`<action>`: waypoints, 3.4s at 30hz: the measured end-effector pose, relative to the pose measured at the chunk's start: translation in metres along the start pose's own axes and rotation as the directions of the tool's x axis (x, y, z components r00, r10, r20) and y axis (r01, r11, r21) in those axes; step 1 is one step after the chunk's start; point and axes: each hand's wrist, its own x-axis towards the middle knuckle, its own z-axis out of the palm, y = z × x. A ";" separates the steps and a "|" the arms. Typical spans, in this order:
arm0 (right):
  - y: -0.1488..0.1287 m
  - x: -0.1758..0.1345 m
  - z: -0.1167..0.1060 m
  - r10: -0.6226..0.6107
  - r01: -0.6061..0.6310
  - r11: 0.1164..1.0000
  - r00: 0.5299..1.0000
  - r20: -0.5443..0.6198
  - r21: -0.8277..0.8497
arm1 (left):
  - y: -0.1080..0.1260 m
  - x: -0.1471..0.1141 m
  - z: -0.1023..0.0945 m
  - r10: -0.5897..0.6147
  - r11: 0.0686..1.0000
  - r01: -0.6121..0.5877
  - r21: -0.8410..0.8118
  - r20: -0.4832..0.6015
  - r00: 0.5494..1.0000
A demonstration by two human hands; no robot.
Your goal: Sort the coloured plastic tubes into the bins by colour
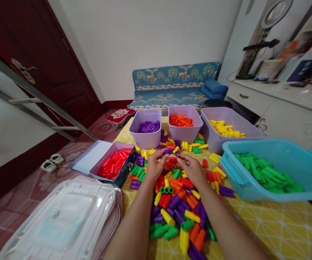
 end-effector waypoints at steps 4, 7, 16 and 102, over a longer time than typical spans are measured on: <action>0.006 0.001 -0.002 0.024 -0.023 1.000 0.999 -0.037 0.012 | 0.010 0.010 -0.007 -0.058 0.993 0.036 -0.114 -0.200 0.978; 0.006 0.001 -0.002 0.004 -0.003 1.000 1.000 -0.023 0.022 | 0.020 0.023 -0.014 -0.123 0.983 0.077 -0.167 -0.287 0.950; 0.010 0.003 -0.002 -0.016 0.016 1.000 1.000 -0.020 -0.006 | 0.046 0.098 -0.037 -0.087 0.979 0.138 0.153 -0.300 0.950; -0.016 -0.002 -0.006 -0.163 0.193 0.956 0.976 0.147 -0.222 | 0.013 -0.022 -0.011 -0.061 0.979 0.027 0.200 0.166 0.984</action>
